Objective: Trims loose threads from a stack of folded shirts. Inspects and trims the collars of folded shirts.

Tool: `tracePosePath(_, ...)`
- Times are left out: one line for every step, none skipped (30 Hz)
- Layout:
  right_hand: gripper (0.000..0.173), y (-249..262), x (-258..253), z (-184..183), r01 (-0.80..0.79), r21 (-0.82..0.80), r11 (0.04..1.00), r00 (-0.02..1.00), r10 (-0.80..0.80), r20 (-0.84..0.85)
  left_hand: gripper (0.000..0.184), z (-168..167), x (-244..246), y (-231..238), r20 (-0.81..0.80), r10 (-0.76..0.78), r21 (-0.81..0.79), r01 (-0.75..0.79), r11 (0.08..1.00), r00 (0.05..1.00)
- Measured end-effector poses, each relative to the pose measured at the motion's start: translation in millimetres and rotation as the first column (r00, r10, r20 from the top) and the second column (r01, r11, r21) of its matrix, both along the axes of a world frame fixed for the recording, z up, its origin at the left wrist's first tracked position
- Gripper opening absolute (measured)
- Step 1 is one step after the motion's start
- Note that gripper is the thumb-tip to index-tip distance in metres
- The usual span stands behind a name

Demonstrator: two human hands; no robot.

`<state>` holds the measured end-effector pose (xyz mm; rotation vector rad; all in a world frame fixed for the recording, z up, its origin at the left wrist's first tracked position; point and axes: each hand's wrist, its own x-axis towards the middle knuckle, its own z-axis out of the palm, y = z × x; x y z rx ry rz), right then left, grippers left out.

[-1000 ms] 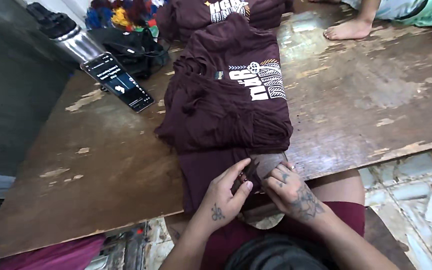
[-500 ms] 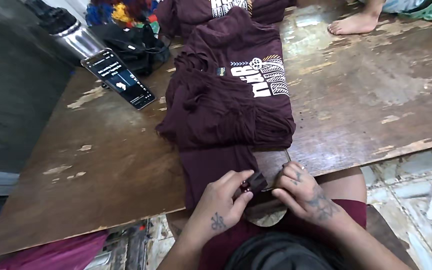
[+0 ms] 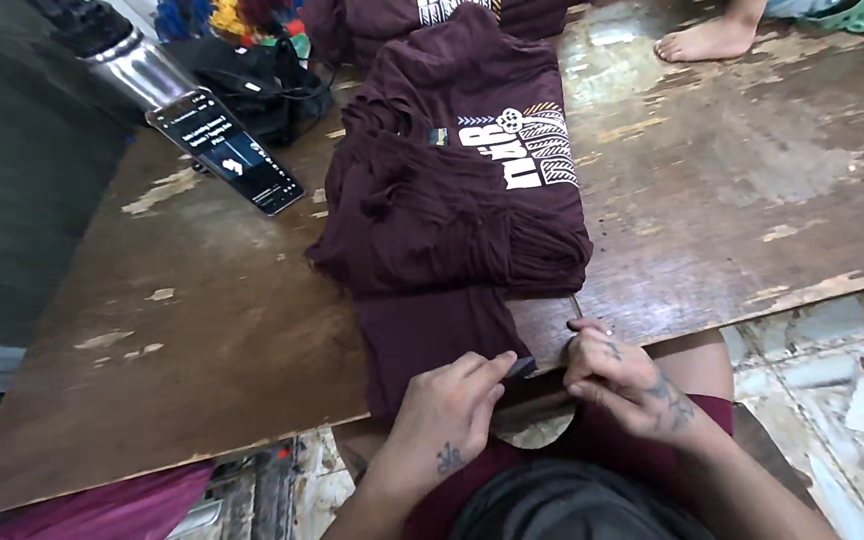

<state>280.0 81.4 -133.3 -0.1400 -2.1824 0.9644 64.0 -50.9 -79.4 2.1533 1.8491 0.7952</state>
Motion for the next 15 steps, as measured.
tracePosePath(0.041,-1,3,0,-0.013,-0.020,1.000,1.000,0.014,0.018,0.035,2,-2,-5,0.006,0.032,-0.033,-0.032,0.999,0.999)
tracePosePath(0.050,-3,4,2,-0.006,-0.013,1.000,0.999,0.006,0.043,0.039,5,-5,-10,-0.014,0.061,-0.066,-0.062,0.996,0.998)
tracePosePath(0.054,-4,5,5,0.022,0.017,1.000,0.997,-0.023,0.078,0.039,8,-9,-13,-0.048,0.075,-0.093,-0.079,0.992,0.996)
tracePosePath(0.057,-6,3,10,0.065,0.062,0.996,0.991,-0.072,0.114,0.031,9,-13,-14,-0.067,0.069,-0.092,-0.075,0.993,0.995)
tracePosePath(0.061,-8,-3,15,0.115,0.113,0.987,0.981,-0.131,0.146,0.021,10,-16,-12,-0.072,0.048,-0.071,-0.053,0.996,0.996)
tracePosePath(0.066,-10,-12,19,0.156,0.158,0.975,0.969,-0.182,0.168,0.017,14,-19,-8,-0.057,0.024,-0.058,-0.028,0.998,0.998)
tracePosePath(0.067,-10,-24,21,0.174,0.177,0.969,0.963,-0.205,0.177,0.018,19,-19,-1,-0.024,0.010,-0.056,-0.012,0.998,1.000)
tracePosePath(0.057,-10,-36,21,0.167,0.150,0.975,0.968,-0.190,0.162,0.018,25,-19,7,0.033,0.019,-0.073,-0.016,0.997,0.999)
tracePosePath(0.036,-9,-47,20,0.144,0.071,0.987,0.983,-0.151,0.106,0.020,27,-18,16,0.136,0.064,-0.102,-0.051,0.994,0.989)
tracePosePath(0.021,-8,-55,18,0.092,-0.062,0.994,0.996,-0.091,0.021,0.020,23,-16,24,0.304,0.151,-0.125,-0.118,0.985,0.940)
tracePosePath(0.019,-4,-58,16,-0.009,-0.239,0.971,0.997,-0.008,-0.072,0.016,15,-14,32,0.508,0.242,-0.146,-0.194,0.970,0.827)
tracePosePath(0.021,0,-57,16,-0.117,-0.379,0.918,0.987,0.066,-0.144,0.012,9,-12,39,0.682,0.295,-0.162,-0.254,0.953,0.670)
tracePosePath(0.021,5,-55,16,-0.200,-0.459,0.866,0.974,0.125,-0.189,0.016,7,-11,42,0.780,0.314,-0.176,-0.292,0.940,0.541)
tracePosePath(0.023,8,-52,15,-0.249,-0.490,0.835,0.965,0.168,-0.204,0.023,7,-10,44,0.819,0.321,-0.188,-0.307,0.933,0.475)
tracePosePath(0.026,10,-48,16,-0.250,-0.472,0.845,0.966,0.182,-0.185,0.027,8,-9,45,0.829,0.329,-0.195,-0.317,0.928,0.452)
